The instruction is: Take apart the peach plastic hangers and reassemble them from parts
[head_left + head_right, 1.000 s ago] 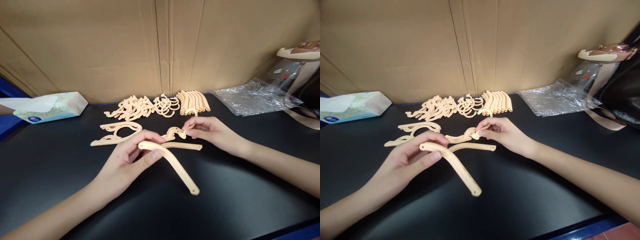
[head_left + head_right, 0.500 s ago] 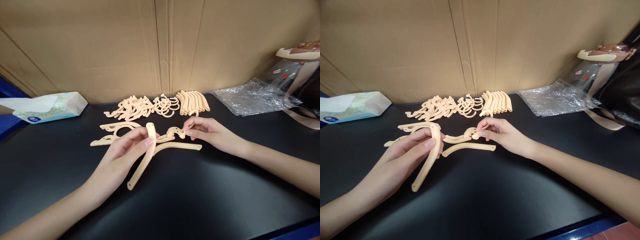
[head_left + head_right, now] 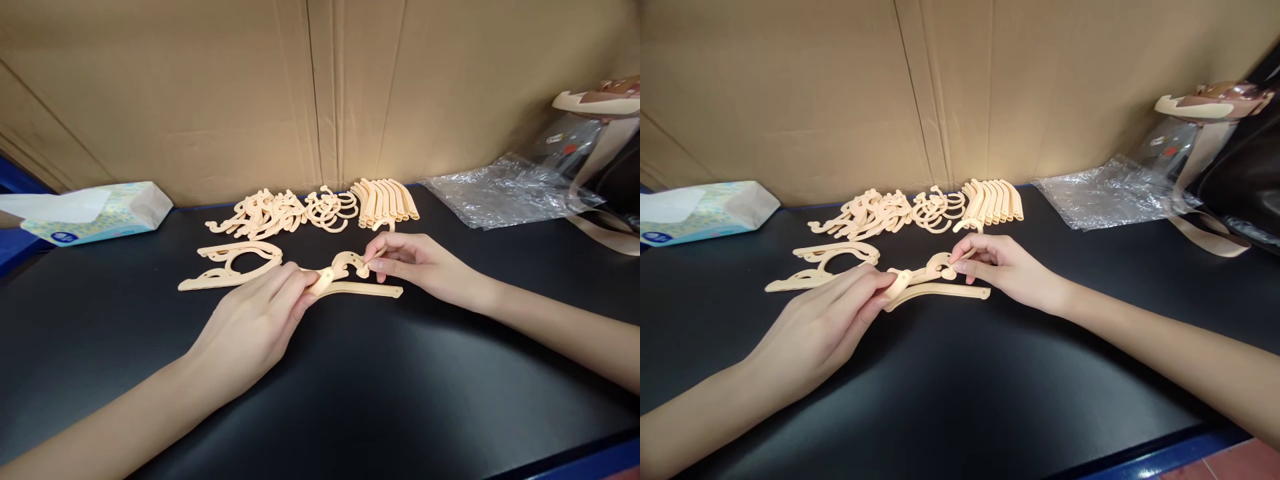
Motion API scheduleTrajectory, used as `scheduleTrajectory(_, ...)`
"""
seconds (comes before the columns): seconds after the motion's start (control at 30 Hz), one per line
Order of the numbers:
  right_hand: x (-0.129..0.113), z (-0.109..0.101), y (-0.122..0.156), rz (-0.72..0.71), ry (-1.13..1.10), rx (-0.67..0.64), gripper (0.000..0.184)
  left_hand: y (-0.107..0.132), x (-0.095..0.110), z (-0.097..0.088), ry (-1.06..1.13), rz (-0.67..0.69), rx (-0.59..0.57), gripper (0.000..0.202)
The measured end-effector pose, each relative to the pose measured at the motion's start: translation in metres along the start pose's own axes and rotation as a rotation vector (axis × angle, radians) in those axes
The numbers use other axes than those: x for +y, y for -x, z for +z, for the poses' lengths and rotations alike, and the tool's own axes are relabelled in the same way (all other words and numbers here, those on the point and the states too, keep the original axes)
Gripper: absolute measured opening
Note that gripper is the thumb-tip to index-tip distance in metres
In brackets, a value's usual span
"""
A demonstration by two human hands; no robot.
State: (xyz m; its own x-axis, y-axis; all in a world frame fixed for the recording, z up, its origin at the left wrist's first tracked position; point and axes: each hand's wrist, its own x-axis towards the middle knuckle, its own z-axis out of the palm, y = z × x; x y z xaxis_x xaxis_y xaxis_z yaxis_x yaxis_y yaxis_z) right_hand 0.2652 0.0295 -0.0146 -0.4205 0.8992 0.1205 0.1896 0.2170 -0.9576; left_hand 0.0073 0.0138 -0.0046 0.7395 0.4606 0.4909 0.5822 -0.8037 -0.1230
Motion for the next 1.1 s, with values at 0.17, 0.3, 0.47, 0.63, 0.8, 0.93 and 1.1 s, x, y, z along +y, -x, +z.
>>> scheduleTrajectory(0.17,0.0006,0.0000,0.0005,0.016,0.025,-0.021,0.017,0.0032,-0.0025,0.0054,-0.066,-0.049,-0.036,0.031)
scheduleTrajectory(0.3,-0.0003,0.0011,0.0000,0.030,0.050,-0.020,0.021,0.0050,-0.0034,0.0060,-0.035,-0.075,-0.082,0.033)
scheduleTrajectory(0.47,-0.0024,0.0019,0.0001,0.066,0.051,-0.021,0.018,0.0069,-0.0034,0.0062,0.043,-0.119,-0.123,0.032)
scheduleTrajectory(0.63,-0.0009,0.0013,0.0003,0.078,0.014,-0.048,0.019,0.0079,0.0008,0.0023,0.215,-0.057,-0.168,0.026)
scheduleTrajectory(0.8,0.0010,0.0011,-0.0011,0.069,0.031,-0.027,0.020,0.0052,0.0038,-0.0031,0.293,-0.048,-0.216,0.022)
scheduleTrajectory(0.93,-0.0002,0.0015,-0.0013,0.097,-0.032,-0.039,0.019,0.0044,0.0011,0.0002,0.290,-0.080,-0.237,0.023)
scheduleTrajectory(1.1,-0.0004,0.0026,-0.0003,0.102,-0.112,-0.039,0.018,0.0044,-0.0004,0.0034,0.323,-0.119,-0.262,0.024)
